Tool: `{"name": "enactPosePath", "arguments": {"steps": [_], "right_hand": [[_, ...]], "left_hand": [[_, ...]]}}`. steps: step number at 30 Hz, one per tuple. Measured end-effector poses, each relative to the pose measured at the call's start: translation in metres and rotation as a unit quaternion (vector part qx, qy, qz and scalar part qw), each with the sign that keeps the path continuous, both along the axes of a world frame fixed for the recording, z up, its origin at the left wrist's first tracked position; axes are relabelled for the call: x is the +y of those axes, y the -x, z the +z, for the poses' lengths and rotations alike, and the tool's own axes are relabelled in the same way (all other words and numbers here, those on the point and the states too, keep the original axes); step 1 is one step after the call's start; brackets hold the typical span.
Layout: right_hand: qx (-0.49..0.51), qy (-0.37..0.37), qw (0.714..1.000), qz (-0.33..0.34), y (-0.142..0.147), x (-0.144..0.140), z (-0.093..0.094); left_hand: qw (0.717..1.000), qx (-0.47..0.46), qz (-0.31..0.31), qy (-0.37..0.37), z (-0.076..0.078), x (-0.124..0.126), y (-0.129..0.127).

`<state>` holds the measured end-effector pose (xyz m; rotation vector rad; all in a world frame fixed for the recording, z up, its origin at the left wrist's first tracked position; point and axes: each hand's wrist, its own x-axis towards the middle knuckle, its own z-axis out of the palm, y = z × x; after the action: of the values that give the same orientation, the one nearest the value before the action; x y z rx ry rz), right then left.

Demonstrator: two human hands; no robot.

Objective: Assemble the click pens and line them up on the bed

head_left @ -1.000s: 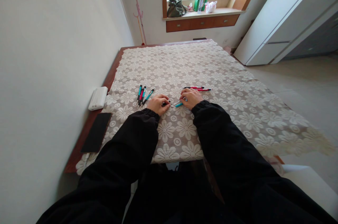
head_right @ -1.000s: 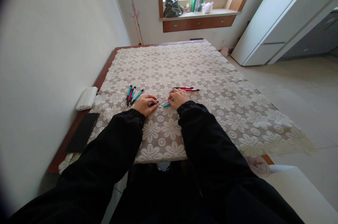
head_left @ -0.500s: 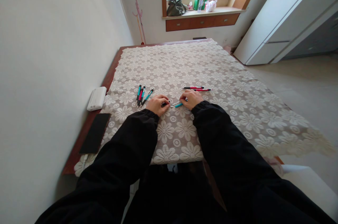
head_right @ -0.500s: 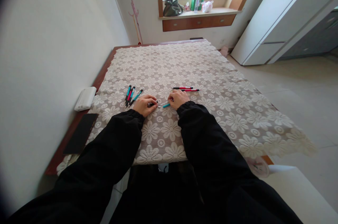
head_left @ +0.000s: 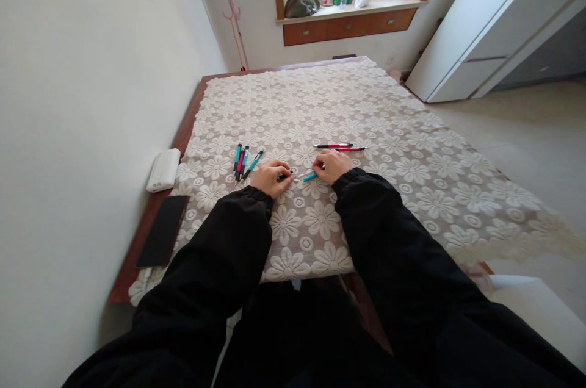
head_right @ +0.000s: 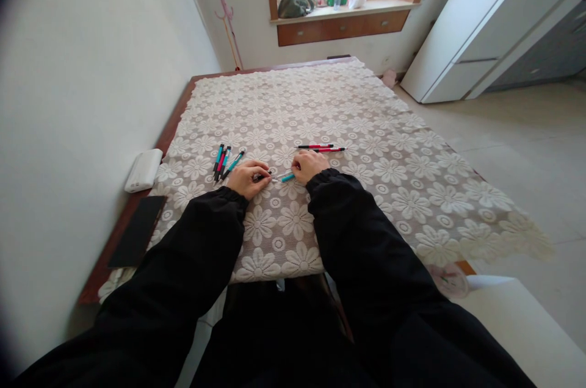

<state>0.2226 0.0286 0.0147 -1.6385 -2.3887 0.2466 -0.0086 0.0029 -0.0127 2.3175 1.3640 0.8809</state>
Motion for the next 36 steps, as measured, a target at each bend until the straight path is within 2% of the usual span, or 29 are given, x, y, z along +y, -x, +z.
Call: {"name": "enactPosePath", "arguments": {"steps": [8, 20, 27, 31, 36], "right_hand": [[0.012, -0.009, 1.000, -0.006, 0.000, 0.001, -0.004], [0.032, 0.005, 0.997, -0.068, -0.002, 0.003, -0.008], [0.036, 0.003, 0.996, -0.082, -0.024, 0.016, -0.006], [0.019, 0.044, 0.997, -0.066, -0.035, 0.023, -0.003], [0.016, 0.051, 0.997, -0.059, -0.040, 0.025, -0.004]], "left_hand": [[1.000, -0.005, -0.005, -0.003, -0.001, 0.000, 0.000], [1.000, -0.001, -0.010, -0.002, 0.000, 0.000, 0.000], [0.999, 0.017, -0.030, -0.005, 0.004, -0.003, 0.000], [0.999, 0.032, -0.009, -0.009, 0.004, -0.005, 0.000], [0.999, 0.034, 0.004, -0.008, 0.003, -0.004, 0.000]]}}
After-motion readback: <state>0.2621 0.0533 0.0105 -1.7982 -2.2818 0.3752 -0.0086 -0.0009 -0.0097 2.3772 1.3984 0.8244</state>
